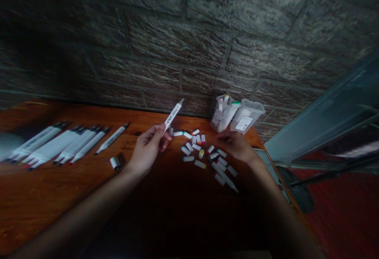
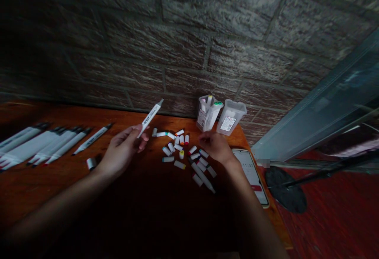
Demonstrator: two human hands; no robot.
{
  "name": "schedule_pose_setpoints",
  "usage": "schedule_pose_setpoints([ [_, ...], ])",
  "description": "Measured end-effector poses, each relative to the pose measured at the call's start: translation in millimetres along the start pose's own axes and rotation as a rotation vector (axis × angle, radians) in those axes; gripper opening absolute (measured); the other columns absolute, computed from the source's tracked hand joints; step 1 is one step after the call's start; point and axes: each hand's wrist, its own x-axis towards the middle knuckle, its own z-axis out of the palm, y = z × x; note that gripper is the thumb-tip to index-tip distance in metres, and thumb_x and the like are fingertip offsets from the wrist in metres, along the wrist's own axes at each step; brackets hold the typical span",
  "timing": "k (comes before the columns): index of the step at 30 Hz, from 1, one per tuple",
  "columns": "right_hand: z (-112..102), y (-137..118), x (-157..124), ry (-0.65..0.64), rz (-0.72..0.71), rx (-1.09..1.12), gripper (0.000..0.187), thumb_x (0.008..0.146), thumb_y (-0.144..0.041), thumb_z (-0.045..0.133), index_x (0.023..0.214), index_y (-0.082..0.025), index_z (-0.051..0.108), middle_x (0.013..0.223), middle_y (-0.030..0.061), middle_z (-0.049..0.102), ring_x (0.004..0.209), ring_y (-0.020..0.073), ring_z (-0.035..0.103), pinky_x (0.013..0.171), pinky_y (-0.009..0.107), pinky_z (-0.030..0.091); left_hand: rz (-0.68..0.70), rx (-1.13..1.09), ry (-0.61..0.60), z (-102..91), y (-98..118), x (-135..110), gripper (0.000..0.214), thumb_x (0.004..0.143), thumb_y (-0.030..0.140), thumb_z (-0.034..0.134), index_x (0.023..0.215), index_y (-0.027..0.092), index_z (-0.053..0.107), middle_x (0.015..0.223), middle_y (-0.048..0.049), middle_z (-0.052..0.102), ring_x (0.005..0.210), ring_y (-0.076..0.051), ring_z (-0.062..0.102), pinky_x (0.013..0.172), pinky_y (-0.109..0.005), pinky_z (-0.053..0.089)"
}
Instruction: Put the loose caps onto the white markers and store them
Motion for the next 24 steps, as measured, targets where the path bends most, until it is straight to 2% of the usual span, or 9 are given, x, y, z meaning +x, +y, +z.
schedule_pose_setpoints([
  [4,-10,-2,-3,-0.195,-0.064,0.043,0.015,0.083,-0.022,0.062,0.088,-0.019,0.076,0.086,0.0032,0.075,0.074,0.015,0.067,0.067,0.026,0.049,-0.038,-0.05,0.043,2.7,4,0,0.032,0.08,0.045,0.069,0.081,0.013,0.065,0.065,0.0005,0.059,0.046,-0.008,0.045,0.043,-0.021,0.032],
  [10,-8,-8,-4,-0.312,-0.045,0.03,0.015,0.081,-0.025,0.068,0.094,-0.022,0.076,0.089,0.0007,0.075,0.073,0.0122,0.064,0.065,0.025,0.046,-0.01,-0.051,0.069,0.5,4,1,0.027,0.08,0.042,0.069,0.079,0.015,0.065,0.065,0.001,0.058,0.047,-0.008,0.045,0.044,-0.02,0.032],
  [13,-3,-9,-4,-0.309,-0.021,0.018,0.014,0.081,-0.025,0.068,0.093,-0.023,0.076,0.088,0.0001,0.075,0.069,0.0116,0.063,0.063,0.024,0.045,0.008,0.022,0.029,-2.6,1,1,0.026,0.081,0.04,0.069,0.078,0.014,0.066,0.064,0.0005,0.057,0.049,-0.007,0.043,0.045,-0.02,0.031],
  [17,-1,-9,-3,-0.305,-0.018,-0.001,0.012,0.081,-0.025,0.068,0.09,-0.023,0.076,0.084,-0.0003,0.074,0.067,0.0116,0.061,0.061,0.025,0.044,0.01,0.099,-0.025,-3.9,-1,0,0.026,0.08,0.039,0.07,0.086,0.014,0.071,0.07,-0.0021,0.062,0.051,-0.008,0.043,0.045,-0.021,0.028],
  [21,-2,-7,-3,-0.274,-0.046,-0.015,0.013,0.081,-0.026,0.067,0.091,-0.023,0.074,0.087,0.0005,0.074,0.069,0.0125,0.061,0.063,0.026,0.044,0.004,0.077,-0.018,-3.3,-2,0,0.028,0.079,0.039,0.073,0.091,0.014,0.071,0.082,-0.0047,0.067,0.052,-0.007,0.043,0.046,-0.021,0.029],
  [24,-2,-6,-3,-0.236,-0.066,-0.027,0.014,0.084,-0.028,0.063,0.091,-0.022,0.074,0.087,0.0014,0.073,0.069,0.013,0.061,0.063,0.026,0.044,-0.009,0.008,0.024,-2.7,0,1,0.029,0.077,0.038,0.074,0.092,0.014,0.071,0.083,-0.0036,0.067,0.052,-0.006,0.044,0.046,-0.02,0.03],
])
